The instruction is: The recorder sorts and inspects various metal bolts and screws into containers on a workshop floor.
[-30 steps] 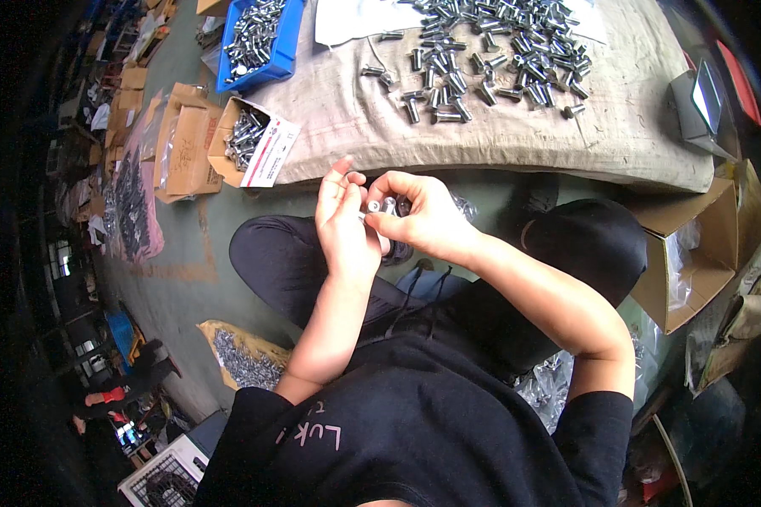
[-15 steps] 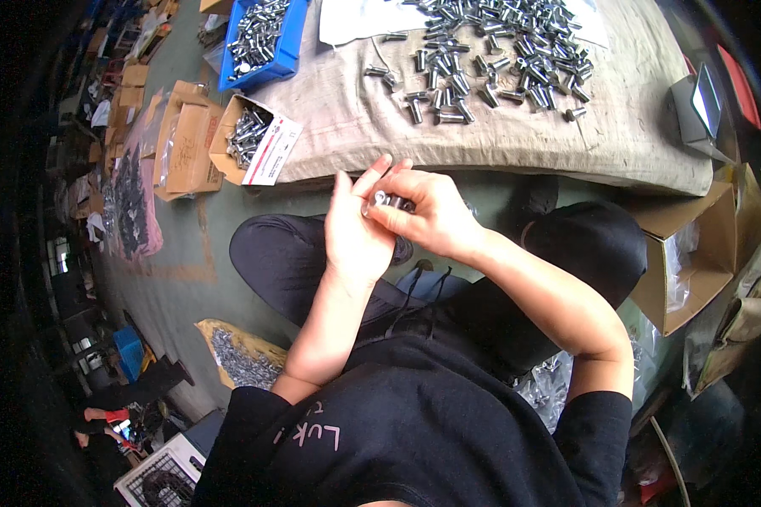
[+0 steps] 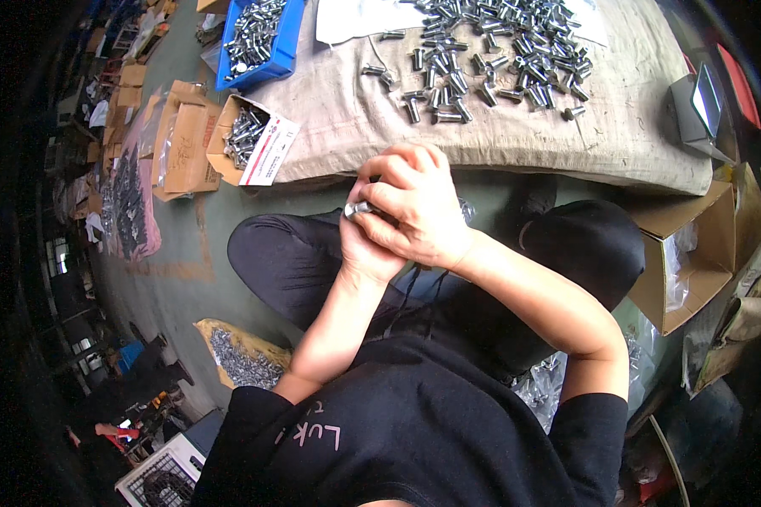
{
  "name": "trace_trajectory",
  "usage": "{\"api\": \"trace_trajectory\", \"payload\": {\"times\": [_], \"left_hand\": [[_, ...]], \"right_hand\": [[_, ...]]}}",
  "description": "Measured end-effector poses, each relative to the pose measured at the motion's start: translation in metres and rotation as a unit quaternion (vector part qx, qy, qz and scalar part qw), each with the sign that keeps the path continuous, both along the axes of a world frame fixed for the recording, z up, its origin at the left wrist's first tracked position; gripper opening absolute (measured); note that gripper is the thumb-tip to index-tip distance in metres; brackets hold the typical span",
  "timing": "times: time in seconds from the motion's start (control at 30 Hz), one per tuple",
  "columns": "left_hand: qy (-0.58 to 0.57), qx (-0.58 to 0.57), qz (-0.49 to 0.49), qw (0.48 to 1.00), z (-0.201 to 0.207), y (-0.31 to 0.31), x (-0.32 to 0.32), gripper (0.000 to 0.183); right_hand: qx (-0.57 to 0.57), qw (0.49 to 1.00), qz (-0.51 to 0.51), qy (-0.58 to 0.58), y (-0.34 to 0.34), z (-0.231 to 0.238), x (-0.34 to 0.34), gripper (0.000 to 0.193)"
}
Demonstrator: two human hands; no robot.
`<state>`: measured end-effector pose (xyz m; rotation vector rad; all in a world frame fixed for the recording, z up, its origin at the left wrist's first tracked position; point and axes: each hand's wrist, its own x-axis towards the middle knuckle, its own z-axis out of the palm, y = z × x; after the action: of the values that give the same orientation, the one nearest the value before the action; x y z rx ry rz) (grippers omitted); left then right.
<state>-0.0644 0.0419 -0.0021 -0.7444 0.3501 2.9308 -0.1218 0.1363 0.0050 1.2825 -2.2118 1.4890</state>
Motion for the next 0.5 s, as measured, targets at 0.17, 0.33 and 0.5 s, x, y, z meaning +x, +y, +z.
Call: {"api": "trace_trajectory", "payload": {"times": [0.17, 0.33, 0.5], "left_hand": [[-0.031, 0.092, -0.044, 0.994, -0.017, -0.013, 0.010, 0.038], [-0.086, 0.026, -0.082, 0.993, -0.014, -0.029, 0.018, 0.034], [-0.062, -0.087, -0.113, 0.988, 0.002, -0.039, 0.028, 0.034]], "right_hand": [[-0.099, 0.938, -0.035, -0.331, 0.011, 0.009, -0.006, 0.015], [-0.211, 0.712, 0.054, -0.667, 0.020, -0.021, -0.011, 0.028], [-0.191, 0.653, 0.142, -0.718, 0.026, -0.017, 0.006, 0.024]]}}
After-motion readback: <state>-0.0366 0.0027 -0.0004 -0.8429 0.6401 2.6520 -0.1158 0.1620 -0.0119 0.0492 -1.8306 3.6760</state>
